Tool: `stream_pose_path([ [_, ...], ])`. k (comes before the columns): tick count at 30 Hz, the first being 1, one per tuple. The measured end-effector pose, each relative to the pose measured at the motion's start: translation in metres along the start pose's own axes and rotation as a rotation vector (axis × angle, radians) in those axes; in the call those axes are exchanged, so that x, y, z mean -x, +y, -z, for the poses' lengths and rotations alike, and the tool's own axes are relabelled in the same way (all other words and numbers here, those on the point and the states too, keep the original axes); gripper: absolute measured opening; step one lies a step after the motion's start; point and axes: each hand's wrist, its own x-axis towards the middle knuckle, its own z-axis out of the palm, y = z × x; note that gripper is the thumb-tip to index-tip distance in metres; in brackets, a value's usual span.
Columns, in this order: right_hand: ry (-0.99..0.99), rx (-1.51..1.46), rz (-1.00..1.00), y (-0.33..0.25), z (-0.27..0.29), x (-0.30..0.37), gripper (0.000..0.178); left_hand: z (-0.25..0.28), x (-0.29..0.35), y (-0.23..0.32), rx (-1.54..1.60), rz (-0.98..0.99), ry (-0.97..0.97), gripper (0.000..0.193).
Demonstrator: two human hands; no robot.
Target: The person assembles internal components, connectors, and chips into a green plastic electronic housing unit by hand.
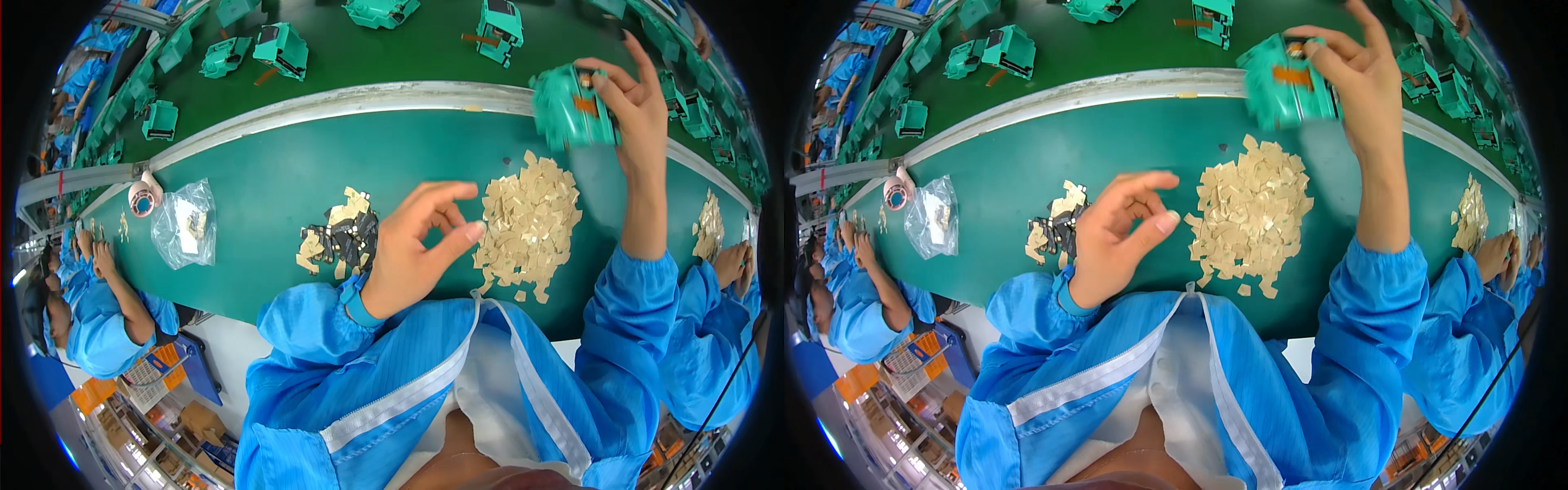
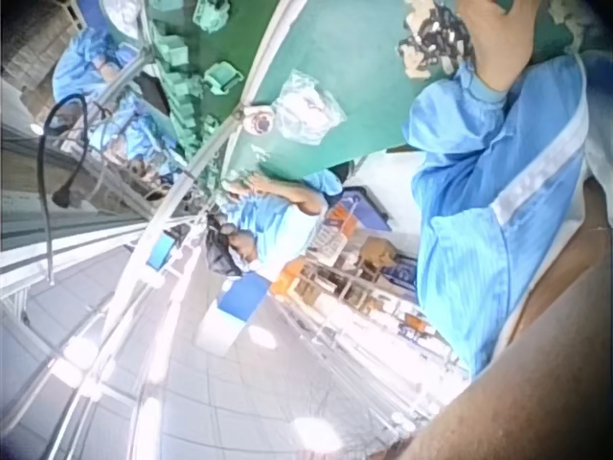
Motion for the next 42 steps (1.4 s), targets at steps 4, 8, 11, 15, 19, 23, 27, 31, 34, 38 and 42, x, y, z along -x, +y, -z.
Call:
stream_pose_path([
  [4, -0.494, -0.281, -0.232, -0.035, -0.032, 0.037, 0.079, 0.001, -0.008, 0.009, 0.76, 0.216, -0.052, 0.066],
  [8, -0.375, -0.261, -0.283, -0.032, -0.068, 0.06, 0.068, 0.01, -0.005, 0.017, 0.907, 0.481, -0.432, 0.052],
  [11, 0.043, 0.036, -0.063, -0.031, -0.064, 0.061, 0.05, 0.003, 0.0, 0.011, 0.938, 0.436, -0.16, 0.039],
  [15, 0.135, -0.233, -0.107, -0.027, -0.047, 0.082, 0.017, 0.009, -0.003, 0.006, 0.998, 0.395, -0.01, 0.037],
  [19, -0.004, -0.385, -0.313, -0.033, -0.068, 0.107, 0.011, 0.005, -0.004, 0.011, 0.98, 0.309, 0.095, 0.036],
  [23, -0.015, -0.355, -0.434, -0.034, -0.08, 0.11, 0.014, 0.006, -0.004, 0.01, 0.888, 0.275, 0.134, 0.043],
  [27, -0.024, -0.321, -0.443, -0.037, -0.082, 0.109, 0.015, 0.004, -0.002, 0.009, 0.763, 0.25, 0.225, 0.055],
  [31, -0.032, -0.282, -0.447, -0.035, -0.081, 0.109, 0.016, 0.005, -0.002, 0.006, 0.731, 0.253, 0.193, 0.058],
  [34, -0.049, -0.244, -0.442, -0.034, -0.081, 0.108, 0.017, 0.005, -0.002, 0.006, 0.734, 0.252, 0.173, 0.058],
  [38, -0.043, -0.231, -0.432, -0.034, -0.083, 0.109, 0.017, 0.002, -0.001, 0.006, 0.71, 0.246, 0.185, 0.06],
  [42, -0.039, -0.214, -0.416, -0.033, -0.083, 0.111, 0.017, 0.002, 0.0, 0.004, 0.682, 0.222, 0.175, 0.061],
])
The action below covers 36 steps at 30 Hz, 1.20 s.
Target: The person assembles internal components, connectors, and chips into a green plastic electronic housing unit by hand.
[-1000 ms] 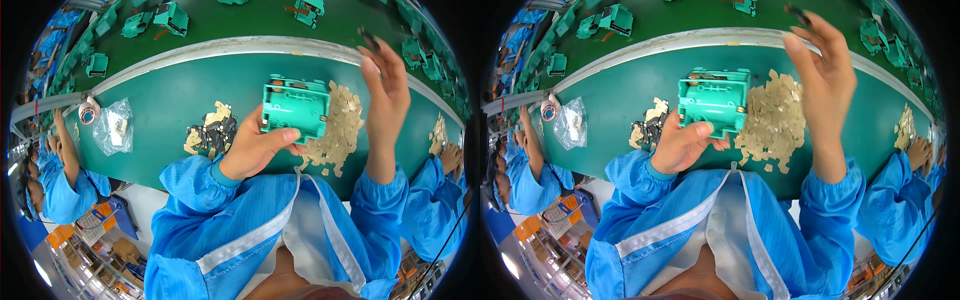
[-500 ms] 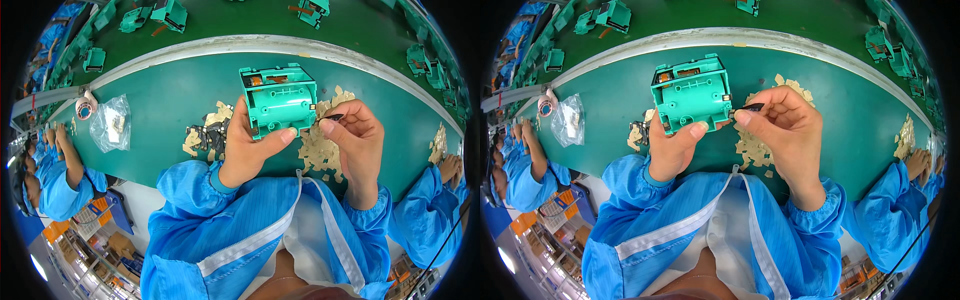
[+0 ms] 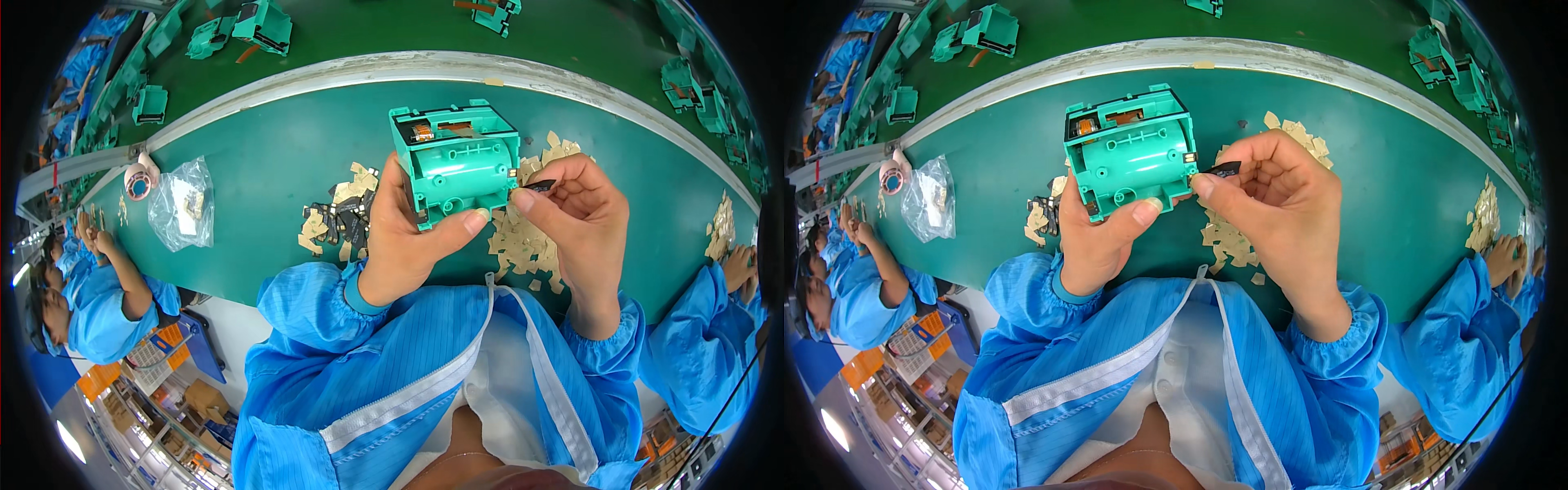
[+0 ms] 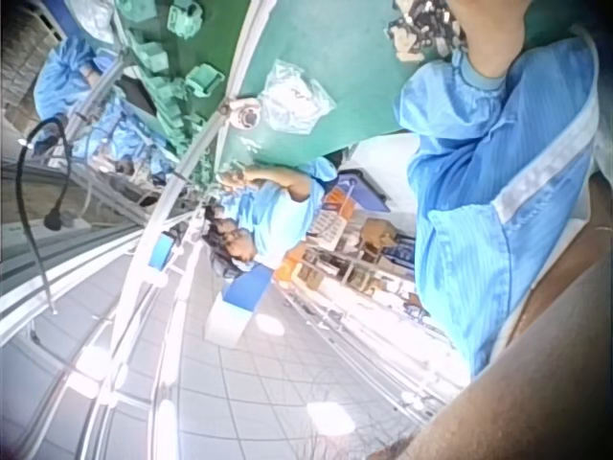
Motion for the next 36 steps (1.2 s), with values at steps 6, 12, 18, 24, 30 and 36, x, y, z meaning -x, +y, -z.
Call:
stream_pose_path([
  [6, 0.006, 0.07, 0.043, 0.0, -0.001, 0.001, 0.018, -0.003, 0.001, 0.002, -0.032, -0.037, 0.012, 0.06],
  [12, -0.009, 0.044, -0.046, -0.002, 0.0, -0.003, 0.018, 0.003, 0.001, 0.0, -0.045, -0.054, -0.007, 0.059],
  [18, -0.227, -0.231, -0.17, 0.003, 0.009, -0.007, 0.012, 0.005, -0.001, 0.004, 0.302, 0.154, -0.116, 0.046],
  [24, -0.188, -0.332, -0.171, 0.002, 0.004, -0.002, 0.011, 0.013, -0.002, -0.002, 0.401, 0.25, -0.184, 0.047],
  [30, -0.108, -0.26, -0.016, 0.002, -0.005, 0.003, 0.01, 0.007, -0.001, -0.005, 0.66, 0.325, -0.17, 0.041],
  [36, -0.021, -0.079, 0.176, 0.008, -0.01, 0.007, 0.007, 0.011, 0.0, -0.011, 0.831, 0.413, -0.2, 0.042],
])
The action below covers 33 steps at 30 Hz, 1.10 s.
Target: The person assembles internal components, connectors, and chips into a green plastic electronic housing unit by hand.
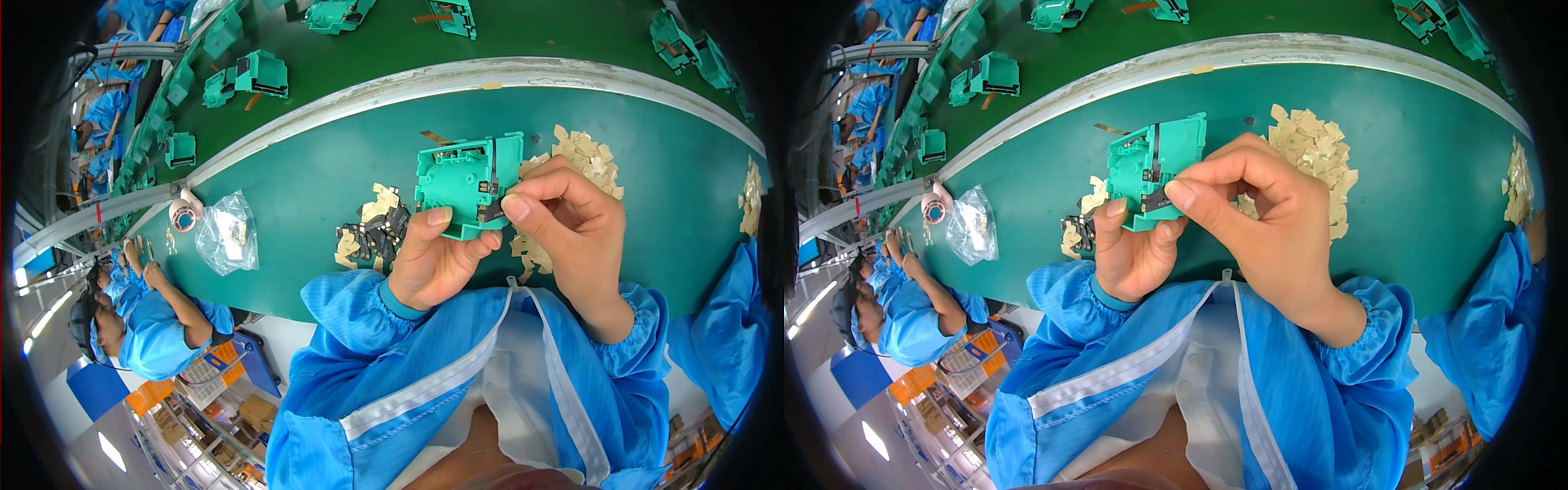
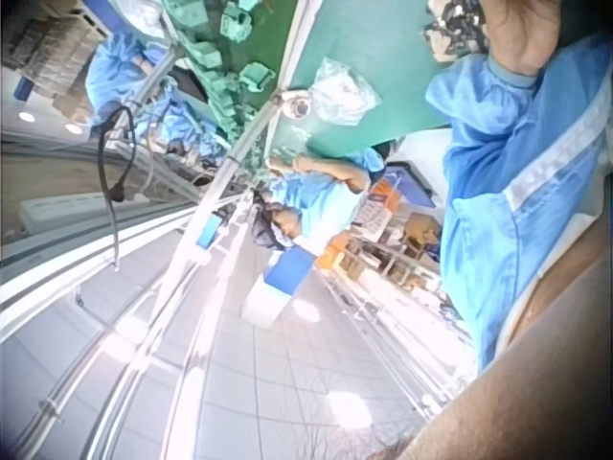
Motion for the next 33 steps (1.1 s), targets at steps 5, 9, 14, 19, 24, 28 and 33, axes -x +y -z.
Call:
stream_pose_path([
  [5, 0.027, 0.103, 0.102, 0.0009, -0.0023, 0.0013, 0.006, -0.0015, 0.0006, -0.0013, 0.025, -0.003, 0.027, 0.043],
  [9, 0.038, 0.158, 0.139, 0.0011, -0.0028, 0.0009, 0.006, -0.0025, 0.0007, -0.0019, 0.038, -0.007, 0.043, 0.042],
  [14, 0.045, 0.174, 0.154, -0.0006, -0.0033, 0.0016, 0.006, -0.0031, -0.0004, -0.0024, 0.036, -0.006, 0.024, 0.041],
  [19, 0.044, 0.193, 0.164, -0.0011, -0.0036, 0.0013, 0.006, -0.0005, -0.0008, -0.0021, 0.029, 0.002, -0.01, 0.041],
  [24, 0.048, 0.206, 0.193, -0.0009, -0.0039, 0.001, 0.007, -0.0005, -0.0011, -0.0032, 0.046, -0.007, -0.001, 0.041],
  [28, 0.058, 0.22, 0.209, -0.001, -0.0031, 0.0018, 0.006, -0.0004, -0.0012, -0.0036, 0.023, -0.004, -0.015, 0.04],
  [33, 0.123, 0.199, 0.095, -0.0017, -0.0029, 0.0083, 0.039, -0.0032, -0.0004, -0.0052, -0.008, -0.037, 0.065, 0.037],
])
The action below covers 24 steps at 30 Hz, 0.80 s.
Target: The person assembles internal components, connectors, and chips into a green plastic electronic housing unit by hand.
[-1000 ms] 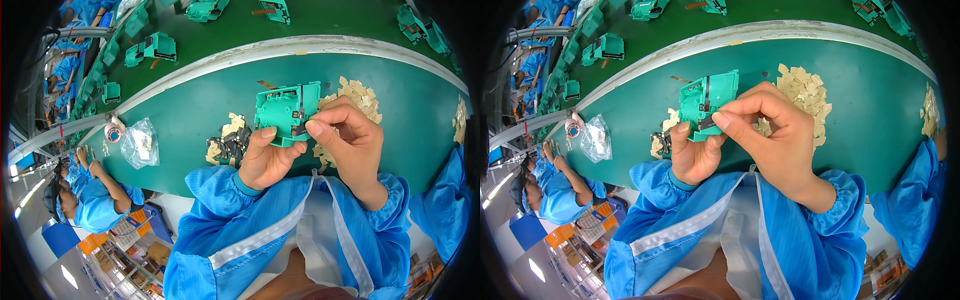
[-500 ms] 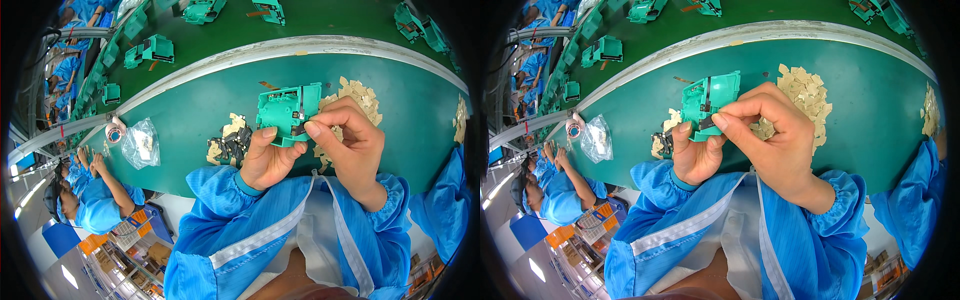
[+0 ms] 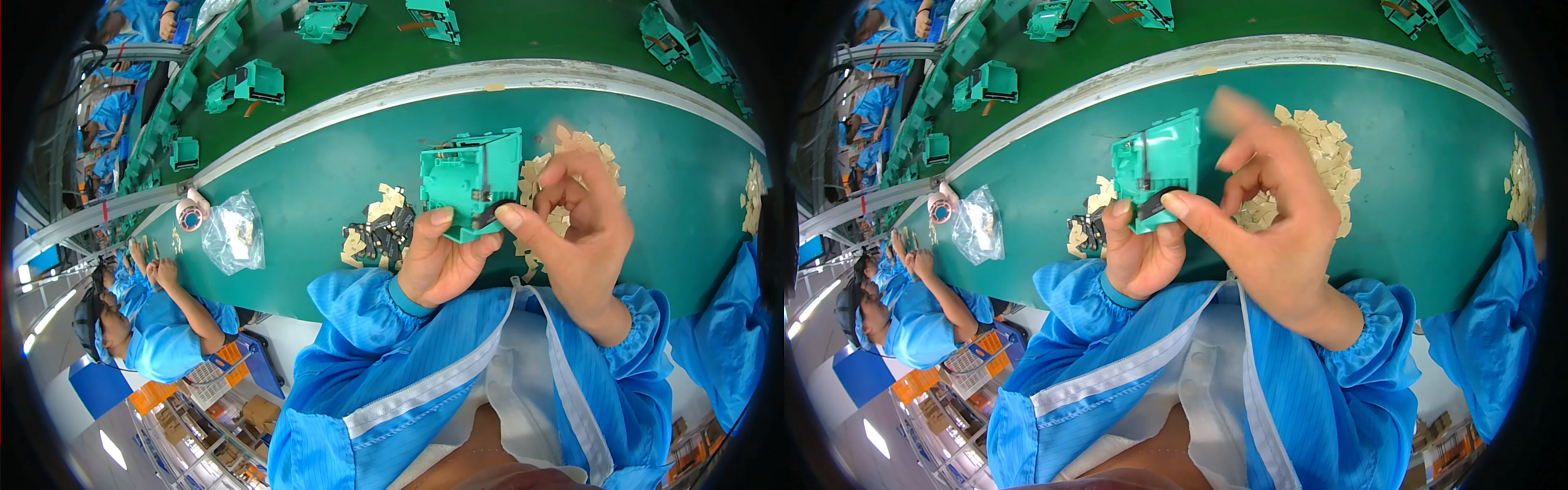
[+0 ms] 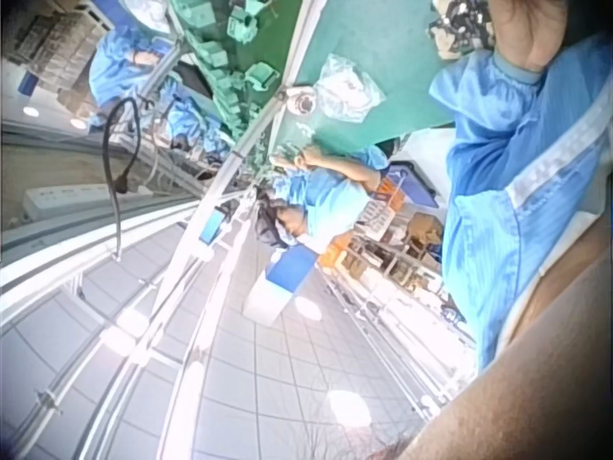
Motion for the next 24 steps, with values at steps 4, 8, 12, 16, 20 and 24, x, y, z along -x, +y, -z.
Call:
stream_pose_path([
  [4, 0.169, -0.221, -0.024, -0.006, -0.003, -0.008, 0.038, -0.003, 0.002, 0.0, 0.055, -0.019, -0.11, 0.03],
  [8, 0.004, -0.258, -0.095, 0.003, 0.003, -0.004, 0.022, -0.001, 0.002, 0.0, 0.066, 0.012, -0.097, 0.032],
  [12, -0.117, -0.262, -0.206, -0.001, 0.003, -0.002, 0.013, 0.0, 0.002, 0.0, 0.079, 0.041, -0.093, 0.035],
  [16, -0.161, -0.4, -0.241, -0.007, -0.008, 0.0, 0.017, -0.005, 0.002, -0.002, 0.007, 0.039, -0.019, 0.043],
  [20, -0.22, -0.364, -0.283, -0.003, -0.005, -0.001, 0.019, 0.0, 0.0, -0.007, 0.086, 0.009, -0.14, 0.046],
  [24, -0.179, -0.441, -0.374, -0.004, -0.002, -0.002, 0.018, 0.001, -0.002, -0.01, 0.147, 0.013, -0.129, 0.046],
])
